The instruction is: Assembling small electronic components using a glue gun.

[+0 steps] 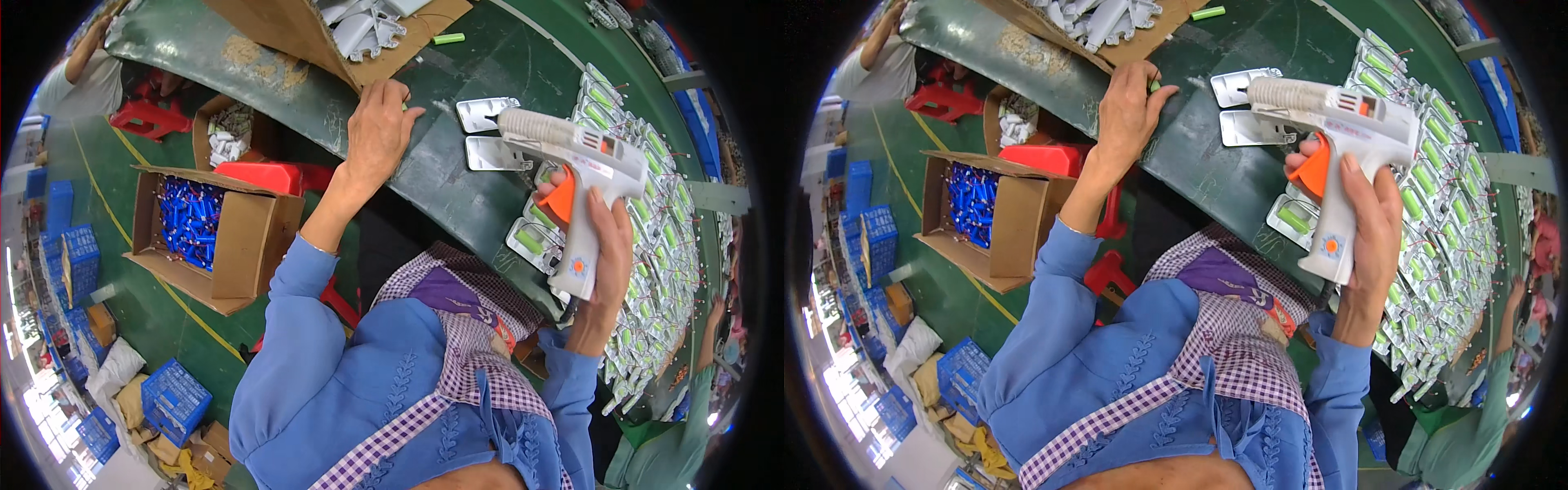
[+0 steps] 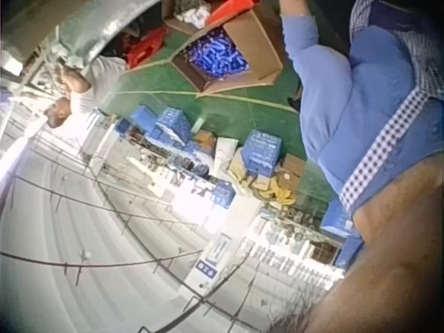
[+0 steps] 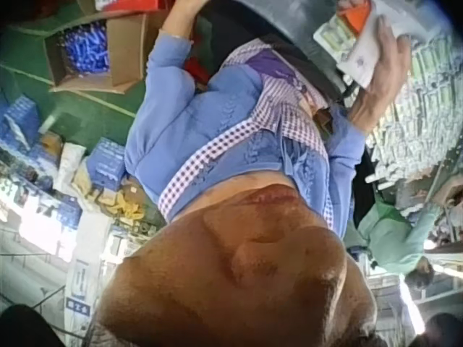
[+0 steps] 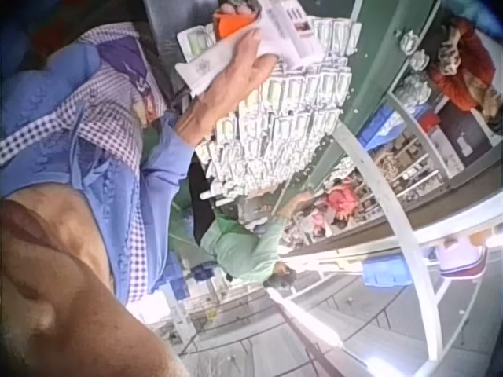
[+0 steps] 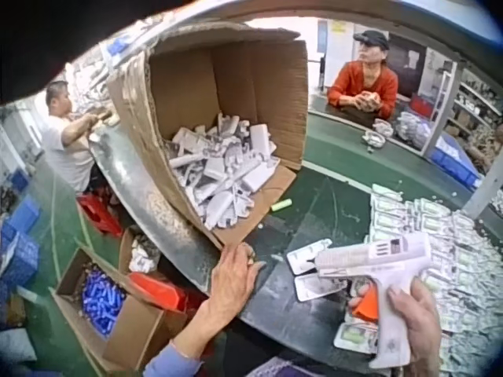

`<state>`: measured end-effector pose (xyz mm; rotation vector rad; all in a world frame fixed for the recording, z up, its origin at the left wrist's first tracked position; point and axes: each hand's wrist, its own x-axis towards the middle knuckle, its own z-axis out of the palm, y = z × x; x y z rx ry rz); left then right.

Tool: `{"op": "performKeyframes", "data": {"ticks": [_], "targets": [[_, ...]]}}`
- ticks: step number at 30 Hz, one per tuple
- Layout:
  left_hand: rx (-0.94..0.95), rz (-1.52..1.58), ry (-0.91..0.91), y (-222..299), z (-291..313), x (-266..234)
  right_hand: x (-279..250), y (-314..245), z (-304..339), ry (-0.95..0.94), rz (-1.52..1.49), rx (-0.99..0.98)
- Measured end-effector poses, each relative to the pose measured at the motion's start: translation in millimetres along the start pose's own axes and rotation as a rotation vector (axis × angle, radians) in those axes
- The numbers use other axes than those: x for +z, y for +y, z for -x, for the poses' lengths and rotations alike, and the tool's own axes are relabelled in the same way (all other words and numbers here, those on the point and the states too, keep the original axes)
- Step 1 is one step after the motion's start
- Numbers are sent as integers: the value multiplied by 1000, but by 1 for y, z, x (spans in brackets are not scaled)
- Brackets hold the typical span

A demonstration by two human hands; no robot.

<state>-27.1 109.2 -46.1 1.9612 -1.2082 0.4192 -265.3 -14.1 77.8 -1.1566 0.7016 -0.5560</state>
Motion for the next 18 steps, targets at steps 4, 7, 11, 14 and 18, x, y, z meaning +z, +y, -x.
{"op": "performKeyframes", "data": {"ticks": [4,7,11,14,18], "targets": [[-159,119,-39,2,0,1,9,6,-12,-41,116,35],[-148,96,-6,1,-2,8,11,7,-14,-25,173,43],[-99,11,19,4,-6,12,12,7,-16,-31,220,52],[-123,-41,8,6,-8,17,13,8,-17,-33,236,49],[-131,-89,-10,6,-14,17,12,7,-16,-12,216,65]]}}
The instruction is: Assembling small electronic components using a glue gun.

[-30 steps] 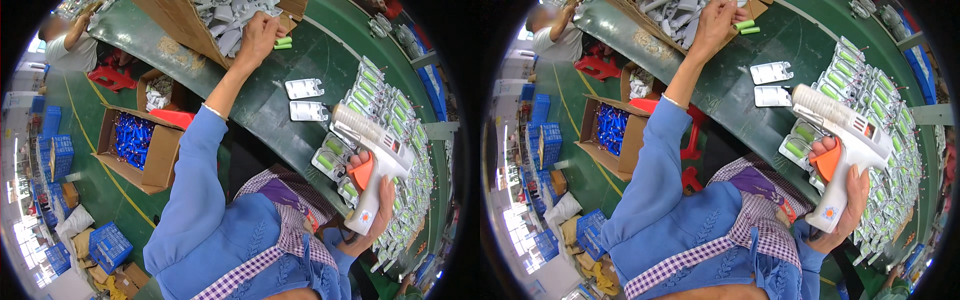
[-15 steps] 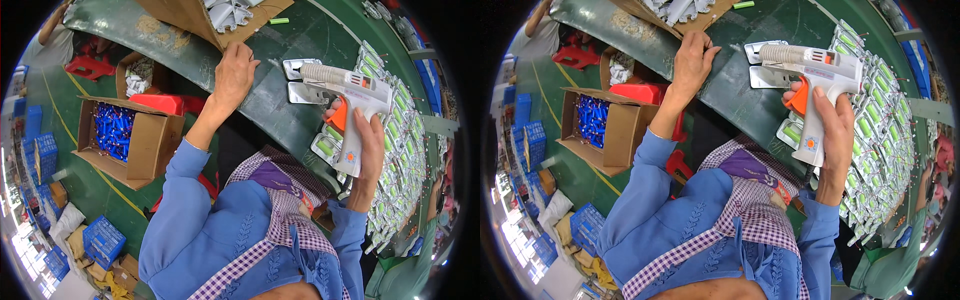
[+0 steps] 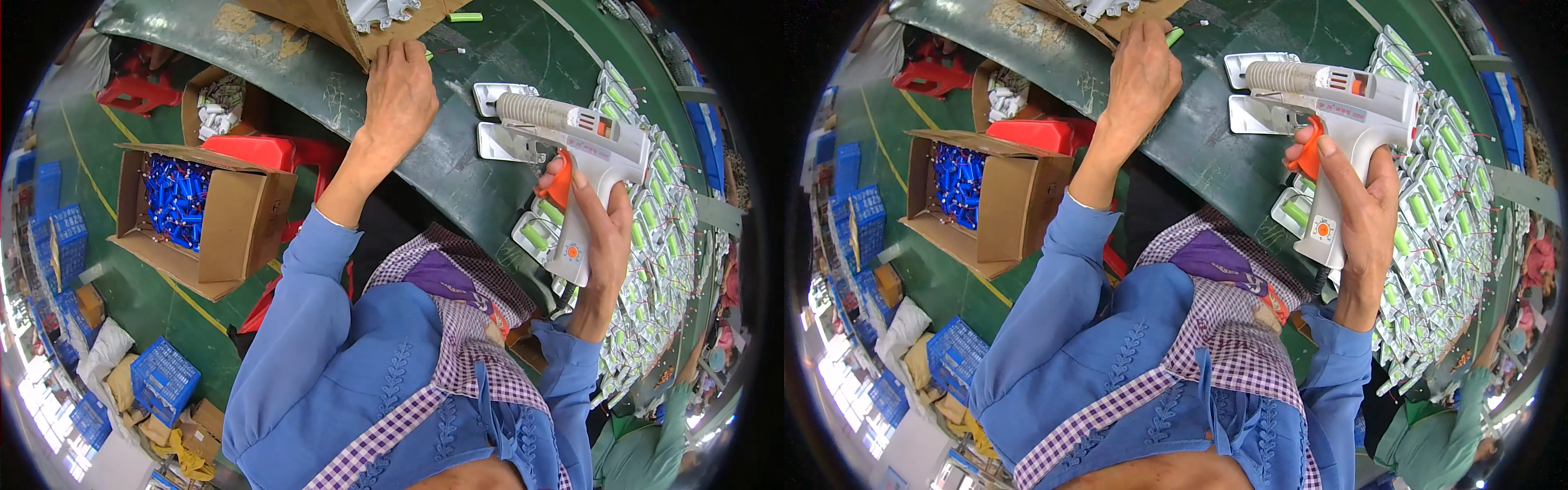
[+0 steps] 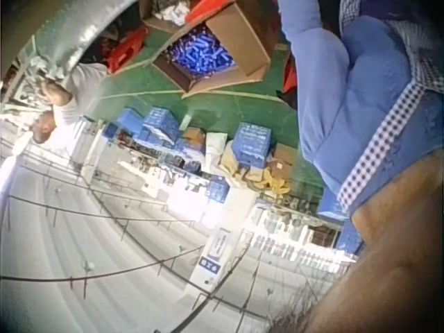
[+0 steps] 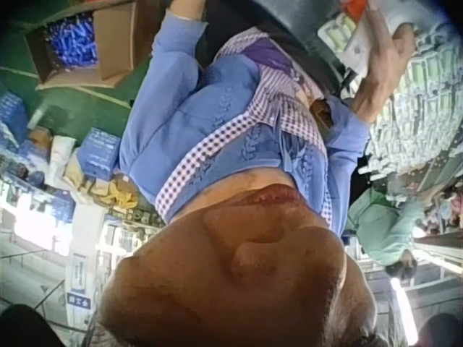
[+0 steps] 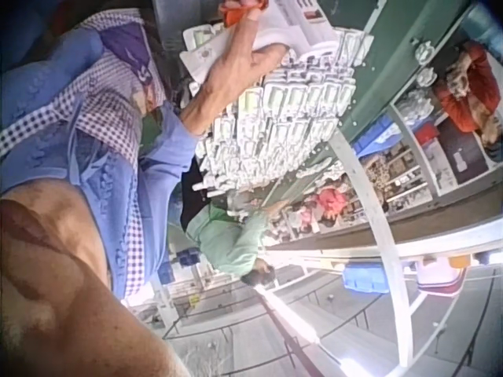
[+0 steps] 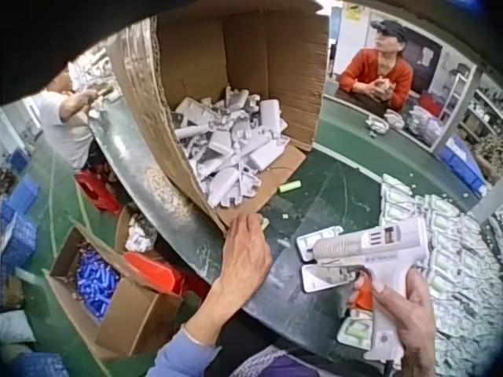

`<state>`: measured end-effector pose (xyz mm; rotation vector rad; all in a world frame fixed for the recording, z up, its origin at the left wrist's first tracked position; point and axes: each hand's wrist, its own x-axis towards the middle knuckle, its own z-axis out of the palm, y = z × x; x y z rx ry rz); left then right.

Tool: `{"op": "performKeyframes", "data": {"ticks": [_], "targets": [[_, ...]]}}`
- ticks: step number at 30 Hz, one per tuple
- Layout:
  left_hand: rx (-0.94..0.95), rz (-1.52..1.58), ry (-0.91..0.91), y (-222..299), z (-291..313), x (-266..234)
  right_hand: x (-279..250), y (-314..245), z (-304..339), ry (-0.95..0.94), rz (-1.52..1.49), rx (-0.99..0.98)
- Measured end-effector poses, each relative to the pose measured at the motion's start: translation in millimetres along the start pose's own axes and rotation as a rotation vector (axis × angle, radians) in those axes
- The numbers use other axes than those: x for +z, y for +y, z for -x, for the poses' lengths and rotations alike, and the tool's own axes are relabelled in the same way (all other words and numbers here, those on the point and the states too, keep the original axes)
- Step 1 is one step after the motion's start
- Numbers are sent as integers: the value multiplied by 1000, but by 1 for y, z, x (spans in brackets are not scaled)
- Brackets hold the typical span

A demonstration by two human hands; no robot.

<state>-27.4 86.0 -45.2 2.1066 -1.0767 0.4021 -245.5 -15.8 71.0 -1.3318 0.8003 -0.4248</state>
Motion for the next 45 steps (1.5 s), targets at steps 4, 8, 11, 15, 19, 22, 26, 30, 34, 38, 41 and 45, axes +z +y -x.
{"op": "performKeyframes", "data": {"ticks": [4,8,11,15,19,22,26,30,34,38,41,45], "targets": [[16,-3,-40,-4,0,5,-1,0,-1,28,30,-4],[3,-18,-39,-3,1,1,-3,3,-2,16,45,-11],[5,-17,-66,-1,1,-3,-6,5,-3,8,39,-4],[25,-15,-46,-4,2,-2,-5,5,-2,26,89,-6],[22,0,-58,-6,3,-4,-5,6,-1,37,74,-2],[24,21,-49,-11,3,-1,-8,4,0,41,37,-14],[-123,370,-78,1,-5,-9,-16,2,1,82,-8,-26],[-158,501,-95,20,-14,-13,-18,-2,3,123,-39,-23],[-121,566,-49,29,-18,-3,-20,-1,-2,107,-12,-26],[-67,539,-54,34,-18,1,-23,3,-6,92,-10,-21],[-57,536,-58,34,-17,2,-26,4,-8,81,15,-29],[-62,534,-110,34,-18,3,-27,5,-10,68,33,-24]]}}
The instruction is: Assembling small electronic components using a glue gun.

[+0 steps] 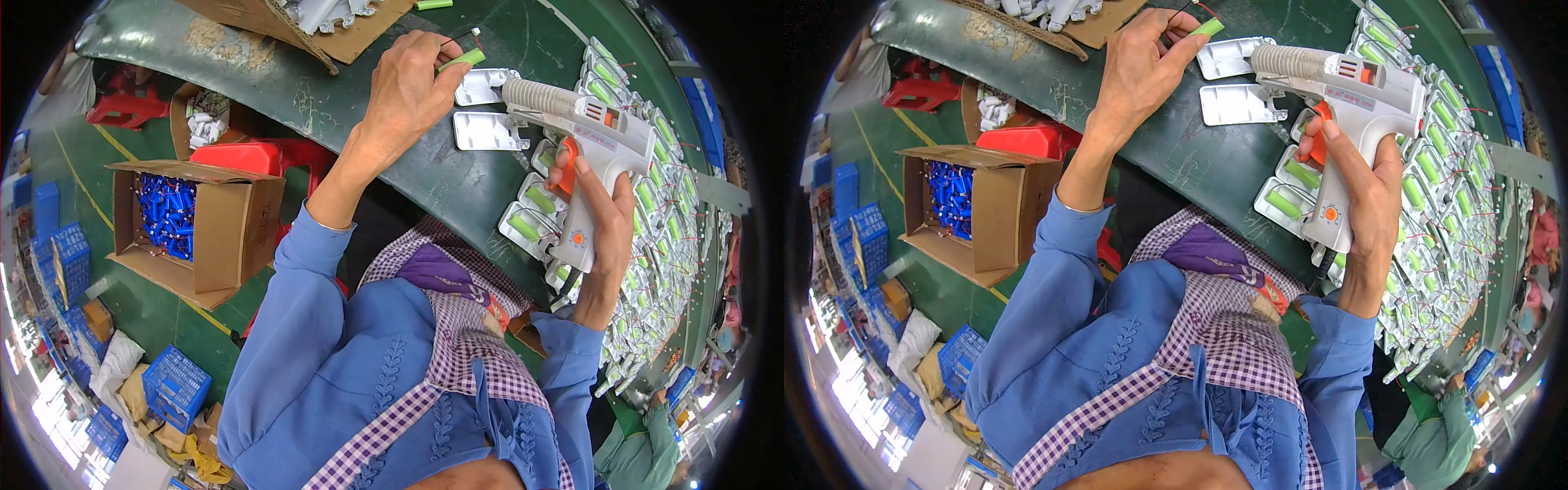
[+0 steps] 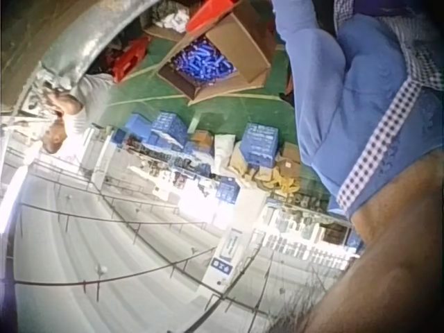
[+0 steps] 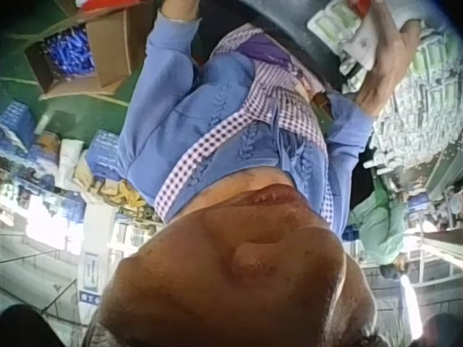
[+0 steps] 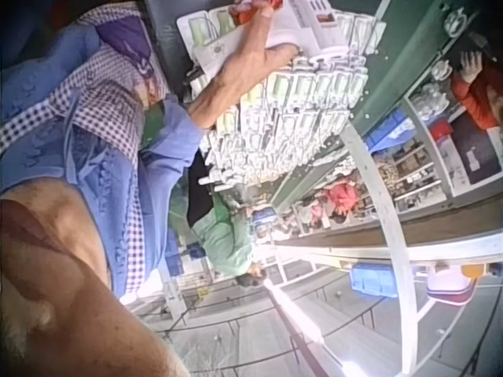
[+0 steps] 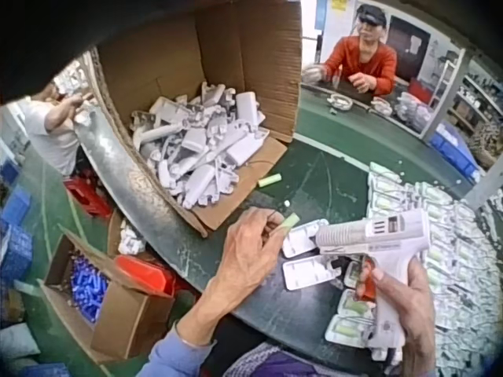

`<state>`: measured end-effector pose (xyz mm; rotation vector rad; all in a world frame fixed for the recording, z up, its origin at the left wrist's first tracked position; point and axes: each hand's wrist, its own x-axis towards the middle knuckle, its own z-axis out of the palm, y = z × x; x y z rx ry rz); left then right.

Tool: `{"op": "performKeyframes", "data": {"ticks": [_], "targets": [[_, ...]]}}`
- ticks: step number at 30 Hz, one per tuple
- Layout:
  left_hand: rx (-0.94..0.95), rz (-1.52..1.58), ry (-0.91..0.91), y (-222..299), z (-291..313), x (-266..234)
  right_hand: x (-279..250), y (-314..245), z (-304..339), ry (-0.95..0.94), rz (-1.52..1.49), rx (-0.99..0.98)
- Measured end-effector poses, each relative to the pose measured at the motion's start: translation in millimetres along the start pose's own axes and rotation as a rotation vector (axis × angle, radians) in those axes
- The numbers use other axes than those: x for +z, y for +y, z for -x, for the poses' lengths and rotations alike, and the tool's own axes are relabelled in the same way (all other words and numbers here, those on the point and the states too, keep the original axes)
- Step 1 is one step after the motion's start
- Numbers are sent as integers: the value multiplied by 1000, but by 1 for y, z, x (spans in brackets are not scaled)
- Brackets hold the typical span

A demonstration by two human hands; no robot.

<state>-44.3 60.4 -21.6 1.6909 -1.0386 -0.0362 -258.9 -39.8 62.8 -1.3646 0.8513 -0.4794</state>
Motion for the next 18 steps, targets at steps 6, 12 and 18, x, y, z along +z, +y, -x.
{"op": "performKeyframes", "data": {"ticks": [6,12,18], "targets": [[14,-12,28,-1,1,5,2,2,1,-9,2,9],[35,-125,18,1,-1,11,-2,3,2,-17,1,5],[123,-215,-18,-7,-5,22,2,-3,10,24,-80,0]]}}
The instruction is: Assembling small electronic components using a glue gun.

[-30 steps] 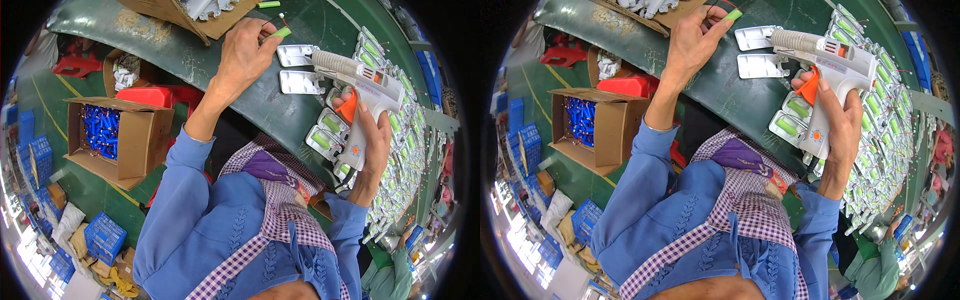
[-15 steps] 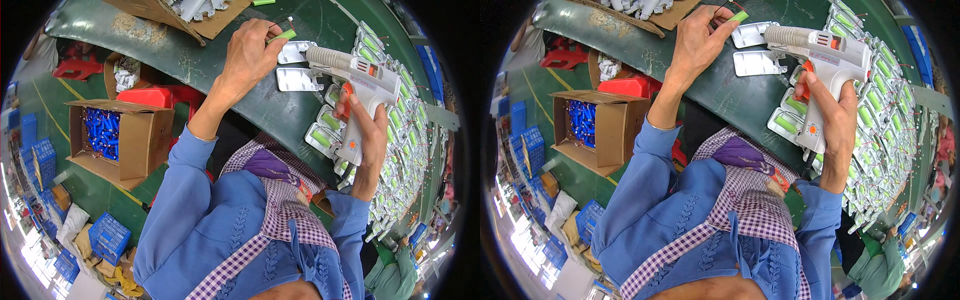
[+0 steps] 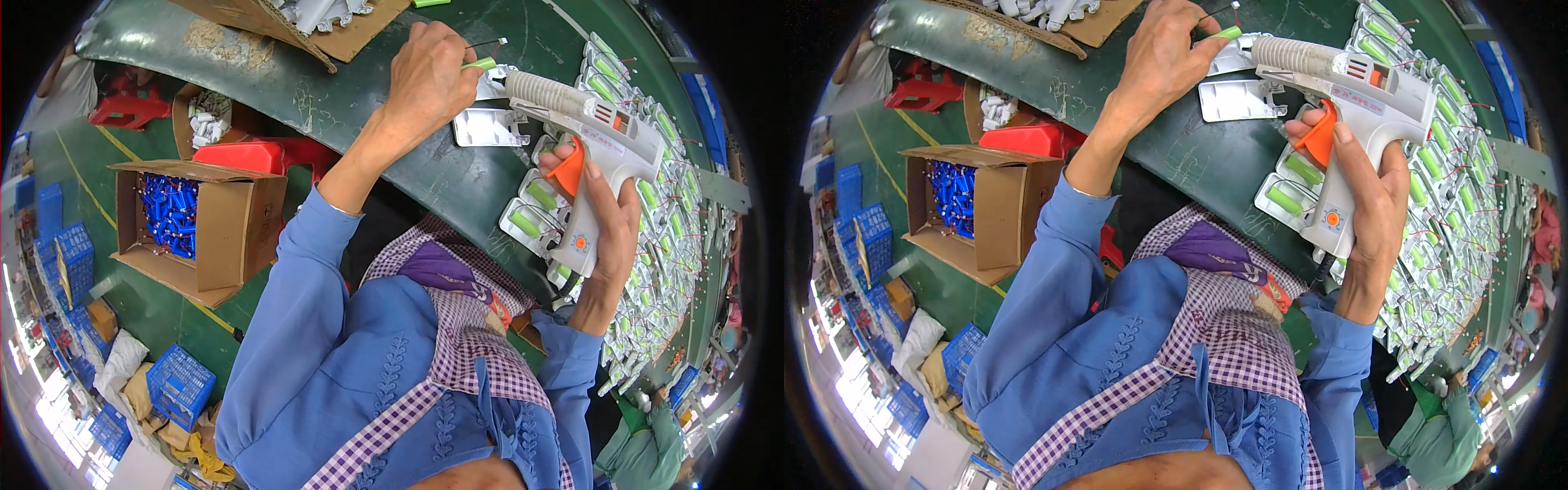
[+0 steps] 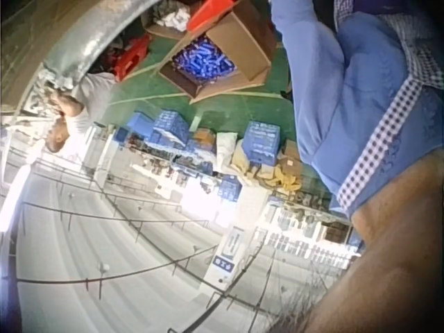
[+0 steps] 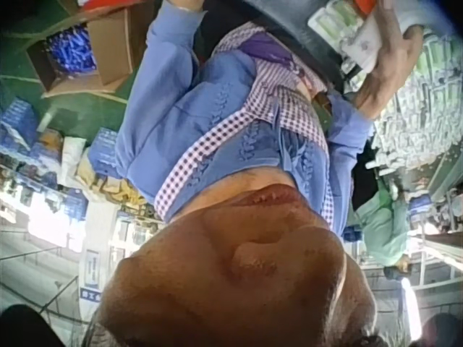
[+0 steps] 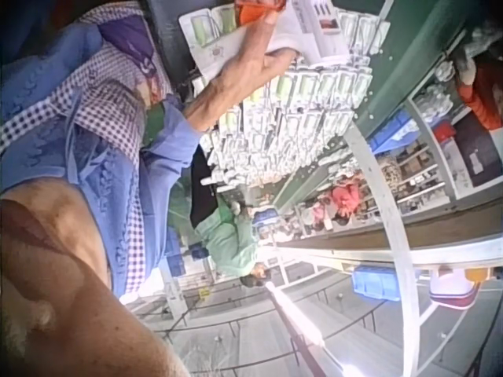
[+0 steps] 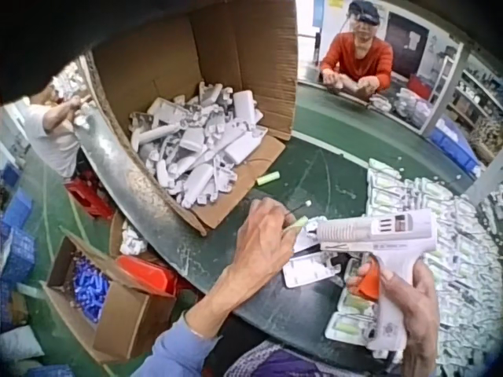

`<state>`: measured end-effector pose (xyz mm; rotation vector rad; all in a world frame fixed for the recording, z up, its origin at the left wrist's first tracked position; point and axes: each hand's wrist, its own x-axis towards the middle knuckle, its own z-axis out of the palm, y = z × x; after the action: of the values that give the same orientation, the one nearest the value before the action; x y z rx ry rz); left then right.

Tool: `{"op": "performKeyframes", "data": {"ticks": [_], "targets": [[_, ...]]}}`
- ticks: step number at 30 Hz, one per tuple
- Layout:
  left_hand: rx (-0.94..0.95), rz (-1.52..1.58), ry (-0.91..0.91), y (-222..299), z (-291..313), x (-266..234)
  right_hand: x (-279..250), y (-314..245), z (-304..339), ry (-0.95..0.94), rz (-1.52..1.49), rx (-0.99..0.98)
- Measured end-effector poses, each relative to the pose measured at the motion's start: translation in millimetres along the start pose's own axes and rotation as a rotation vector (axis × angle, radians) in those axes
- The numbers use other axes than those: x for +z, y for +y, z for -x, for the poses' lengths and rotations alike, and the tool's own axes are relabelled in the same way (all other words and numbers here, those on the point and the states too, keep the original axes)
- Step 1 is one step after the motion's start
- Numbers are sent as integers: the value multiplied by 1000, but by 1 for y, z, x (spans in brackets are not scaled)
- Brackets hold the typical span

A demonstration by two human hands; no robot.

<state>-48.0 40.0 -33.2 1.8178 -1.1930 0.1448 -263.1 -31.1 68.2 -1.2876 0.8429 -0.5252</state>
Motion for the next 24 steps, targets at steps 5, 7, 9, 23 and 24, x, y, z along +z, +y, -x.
{"op": "performKeyframes", "data": {"ticks": [5,7,9,23,24], "targets": [[66,-51,-21,-2,0,8,0,-1,5,2,-13,-13],[88,-66,-57,-1,0,11,-1,-1,6,6,-20,-21],[87,-106,-79,-1,-1,16,-2,-2,8,12,-32,-21],[46,-81,-128,1,1,19,6,-5,-2,14,55,-17],[32,-84,-139,2,1,18,6,-4,-5,2,65,-14]]}}
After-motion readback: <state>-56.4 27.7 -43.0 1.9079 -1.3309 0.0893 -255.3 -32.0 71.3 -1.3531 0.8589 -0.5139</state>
